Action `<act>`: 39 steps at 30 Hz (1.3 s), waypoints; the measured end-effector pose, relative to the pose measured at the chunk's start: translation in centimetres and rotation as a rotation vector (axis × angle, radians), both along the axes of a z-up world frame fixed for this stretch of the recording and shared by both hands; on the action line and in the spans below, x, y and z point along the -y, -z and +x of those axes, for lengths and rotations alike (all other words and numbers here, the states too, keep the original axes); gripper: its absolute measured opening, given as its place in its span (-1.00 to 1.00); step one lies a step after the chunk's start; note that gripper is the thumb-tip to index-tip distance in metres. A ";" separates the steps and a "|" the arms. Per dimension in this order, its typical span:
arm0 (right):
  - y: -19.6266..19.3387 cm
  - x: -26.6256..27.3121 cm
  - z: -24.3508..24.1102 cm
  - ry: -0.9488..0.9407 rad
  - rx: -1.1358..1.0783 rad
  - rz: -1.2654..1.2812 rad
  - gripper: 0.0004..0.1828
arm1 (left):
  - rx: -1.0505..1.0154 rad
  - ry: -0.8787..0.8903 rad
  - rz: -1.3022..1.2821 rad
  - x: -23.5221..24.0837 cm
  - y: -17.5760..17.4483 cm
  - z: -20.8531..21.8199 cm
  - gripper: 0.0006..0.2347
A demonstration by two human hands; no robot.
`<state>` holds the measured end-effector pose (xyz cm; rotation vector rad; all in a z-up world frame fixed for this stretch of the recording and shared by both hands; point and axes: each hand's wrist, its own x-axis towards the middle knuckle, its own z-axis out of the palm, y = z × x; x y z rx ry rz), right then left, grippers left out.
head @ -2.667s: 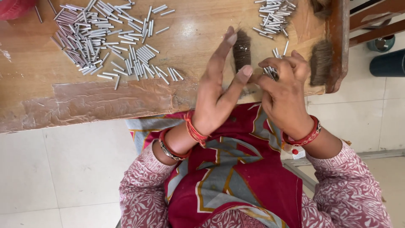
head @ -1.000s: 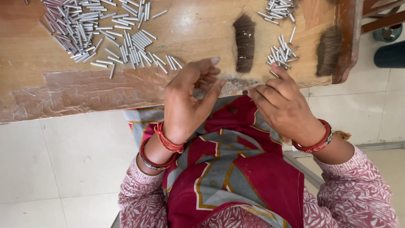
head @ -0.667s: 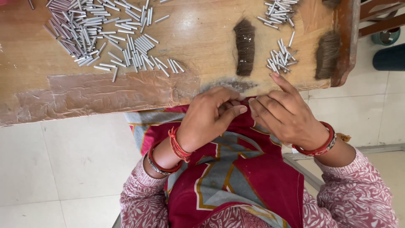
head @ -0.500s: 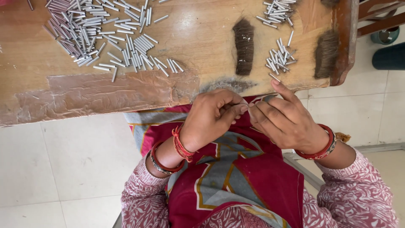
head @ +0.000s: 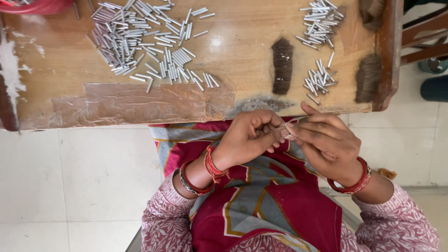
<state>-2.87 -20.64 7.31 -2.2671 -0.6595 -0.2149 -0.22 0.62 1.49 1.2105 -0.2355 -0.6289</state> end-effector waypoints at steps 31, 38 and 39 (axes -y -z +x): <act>2.5 -0.4 -0.6 0.100 0.111 0.225 -0.76 | -0.271 -0.132 -0.532 0.2 0.7 0.5 -0.87; 4.7 0.4 -1.1 0.068 0.165 0.267 -0.79 | -0.460 -0.108 -0.668 1.4 2.1 -1.0 -0.89; 4.8 0.4 -1.1 0.069 0.168 0.280 -0.79 | -0.473 -0.116 -0.649 1.4 2.1 -1.0 -0.89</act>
